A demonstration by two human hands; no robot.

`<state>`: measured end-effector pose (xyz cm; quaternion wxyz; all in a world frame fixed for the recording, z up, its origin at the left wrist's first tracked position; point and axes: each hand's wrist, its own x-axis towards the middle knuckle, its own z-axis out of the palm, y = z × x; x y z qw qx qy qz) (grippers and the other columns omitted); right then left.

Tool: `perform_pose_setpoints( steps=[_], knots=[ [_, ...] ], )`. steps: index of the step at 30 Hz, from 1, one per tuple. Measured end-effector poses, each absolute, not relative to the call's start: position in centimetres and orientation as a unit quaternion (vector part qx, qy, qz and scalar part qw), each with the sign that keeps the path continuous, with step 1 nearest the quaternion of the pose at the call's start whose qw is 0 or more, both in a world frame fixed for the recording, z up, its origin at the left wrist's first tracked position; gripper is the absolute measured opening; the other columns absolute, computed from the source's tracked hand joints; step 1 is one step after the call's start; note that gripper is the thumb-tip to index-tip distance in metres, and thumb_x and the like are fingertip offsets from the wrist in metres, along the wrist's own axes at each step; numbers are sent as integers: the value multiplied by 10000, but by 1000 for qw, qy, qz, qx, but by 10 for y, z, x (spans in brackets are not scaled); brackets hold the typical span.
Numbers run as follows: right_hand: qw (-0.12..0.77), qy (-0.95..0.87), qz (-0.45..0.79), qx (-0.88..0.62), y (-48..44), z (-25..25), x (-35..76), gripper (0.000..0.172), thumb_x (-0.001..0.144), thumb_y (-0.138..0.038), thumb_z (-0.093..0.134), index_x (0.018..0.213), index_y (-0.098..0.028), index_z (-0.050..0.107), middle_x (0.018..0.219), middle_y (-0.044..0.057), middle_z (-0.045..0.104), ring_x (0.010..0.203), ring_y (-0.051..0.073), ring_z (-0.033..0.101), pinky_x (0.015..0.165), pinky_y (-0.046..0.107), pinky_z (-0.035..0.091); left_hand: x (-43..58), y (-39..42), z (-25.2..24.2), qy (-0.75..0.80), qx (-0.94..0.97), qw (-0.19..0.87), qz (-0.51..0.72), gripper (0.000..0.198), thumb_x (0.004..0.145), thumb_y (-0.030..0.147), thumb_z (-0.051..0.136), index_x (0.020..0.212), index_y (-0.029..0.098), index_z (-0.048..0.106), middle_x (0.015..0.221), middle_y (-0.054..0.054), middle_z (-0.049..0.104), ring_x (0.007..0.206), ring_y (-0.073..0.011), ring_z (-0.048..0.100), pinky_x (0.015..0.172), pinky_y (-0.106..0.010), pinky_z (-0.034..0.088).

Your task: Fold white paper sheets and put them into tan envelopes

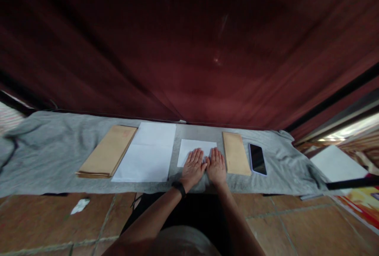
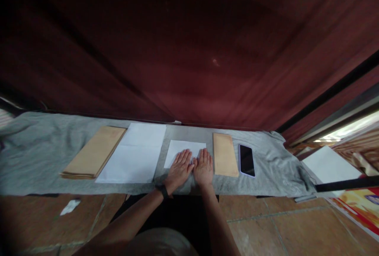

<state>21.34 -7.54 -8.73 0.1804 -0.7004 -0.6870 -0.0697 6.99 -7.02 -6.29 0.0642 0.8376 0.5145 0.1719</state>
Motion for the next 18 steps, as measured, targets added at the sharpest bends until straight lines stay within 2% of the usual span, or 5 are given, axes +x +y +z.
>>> perform_pose_setpoints(
  steps=[6, 12, 14, 18],
  knots=[
    [205, -685, -75, -695, -76, -88, 213, 612, 1049, -406, 296, 1543, -48, 347, 1546, 233, 426, 1445, 328, 379, 1145, 529, 336, 43, -70, -65, 569, 805, 52, 157, 609, 1003, 383, 376, 1536, 89, 358, 1619, -151, 325, 1534, -254, 219, 1255, -480, 169],
    [198, -682, -77, -699, -76, -87, 213, 611, 1051, -410, 300, 1530, -37, 369, 1543, 227, 434, 1428, 331, 400, 1145, 508, 339, 20, -70, -67, 628, 747, 72, 207, 573, 979, 278, 384, 1482, 6, 412, 1588, -212, 360, 1514, -286, 270, 1234, -462, 261],
    [201, -681, -74, -700, -76, -86, 213, 612, 1051, -412, 294, 1531, -39, 369, 1544, 228, 433, 1426, 325, 404, 1146, 508, 338, 15, -67, -67, 639, 718, 118, 251, 559, 951, 250, 414, 1467, 37, 444, 1579, -191, 389, 1500, -275, 310, 1226, -449, 293],
    [217, -679, -74, -697, -76, -87, 213, 611, 1047, -413, 297, 1536, -54, 366, 1544, 227, 432, 1426, 322, 409, 1145, 525, 337, 9, -56, -66, 651, 611, 286, 348, 518, 888, 248, 508, 1393, 137, 545, 1516, -122, 506, 1449, -255, 411, 1205, -419, 345]
  ],
)
